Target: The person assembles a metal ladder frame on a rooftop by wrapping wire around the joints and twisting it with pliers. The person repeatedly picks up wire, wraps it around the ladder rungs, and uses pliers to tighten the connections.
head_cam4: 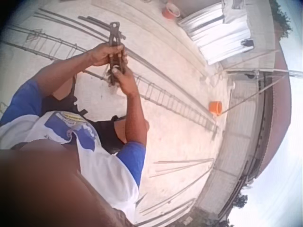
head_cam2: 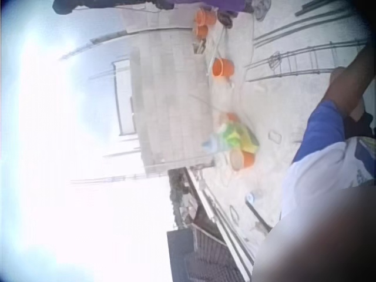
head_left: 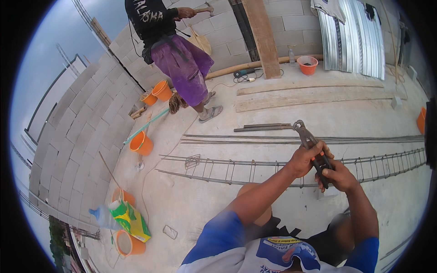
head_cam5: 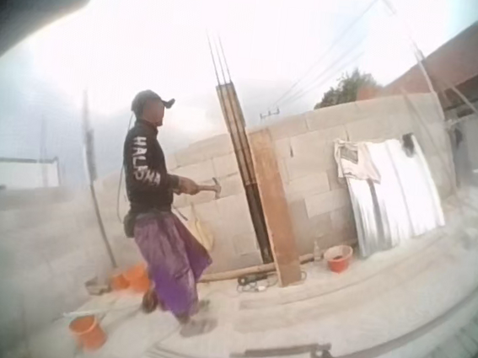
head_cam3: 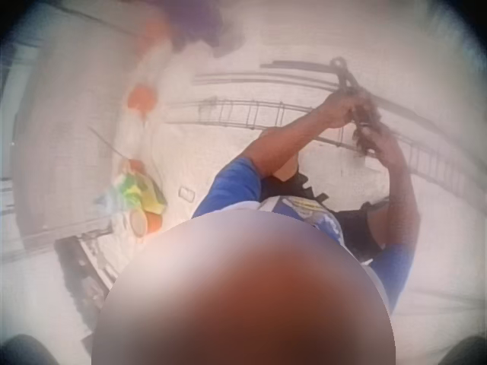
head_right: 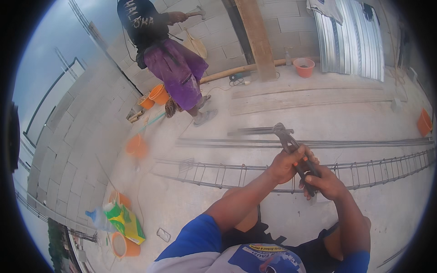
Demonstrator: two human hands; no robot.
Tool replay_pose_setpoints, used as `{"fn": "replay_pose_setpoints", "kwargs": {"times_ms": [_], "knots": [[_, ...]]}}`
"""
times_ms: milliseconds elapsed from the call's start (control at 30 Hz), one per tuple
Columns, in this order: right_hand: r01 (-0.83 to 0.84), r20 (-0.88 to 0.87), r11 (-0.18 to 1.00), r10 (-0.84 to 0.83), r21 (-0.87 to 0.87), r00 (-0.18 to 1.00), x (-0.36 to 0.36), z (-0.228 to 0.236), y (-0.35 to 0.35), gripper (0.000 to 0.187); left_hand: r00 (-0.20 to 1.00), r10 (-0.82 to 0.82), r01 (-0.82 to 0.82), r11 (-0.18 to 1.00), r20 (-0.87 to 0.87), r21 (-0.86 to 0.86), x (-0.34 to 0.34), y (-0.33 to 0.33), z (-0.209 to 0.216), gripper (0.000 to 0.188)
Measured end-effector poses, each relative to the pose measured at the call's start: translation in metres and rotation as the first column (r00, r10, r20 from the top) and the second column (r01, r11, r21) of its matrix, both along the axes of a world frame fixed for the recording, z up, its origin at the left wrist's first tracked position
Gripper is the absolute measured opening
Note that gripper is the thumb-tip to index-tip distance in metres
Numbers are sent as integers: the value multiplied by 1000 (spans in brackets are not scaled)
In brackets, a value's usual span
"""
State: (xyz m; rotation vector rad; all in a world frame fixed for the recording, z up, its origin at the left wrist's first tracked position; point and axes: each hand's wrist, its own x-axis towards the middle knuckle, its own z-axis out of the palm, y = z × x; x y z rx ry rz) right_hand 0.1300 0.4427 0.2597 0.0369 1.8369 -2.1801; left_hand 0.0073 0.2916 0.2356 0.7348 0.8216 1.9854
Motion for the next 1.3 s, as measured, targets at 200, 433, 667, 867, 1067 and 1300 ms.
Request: {"fn": "replay_pose_setpoints", "kwargs": {"times_ms": [200,433,667,867,1067,1300], "knots": [[274,-61,908,-269,317,961,-18,0,16,45,943,326,-331,942,72,61,-60,-8,1,31],[409,-316,576,-259,708,913,-30,0,57,16,951,297,-257,917,92,-305,-63,-22,-9,33],[581,-424,384,-421,718,802,-14,-23,93,17,970,148,-43,884,191,-465,-45,10,-17,68],[681,-670,-206,-514,703,536,9,-25,137,20,978,-127,207,729,168,-653,-4,62,-38,50],[992,-903,-74,-425,106,64,66,1,162,10,976,-214,124,365,47,-923,3,151,-109,27],[734,-784,-417,-568,536,250,124,27,161,22,981,-194,64,376,-11,-924,31,256,-197,48]]}}
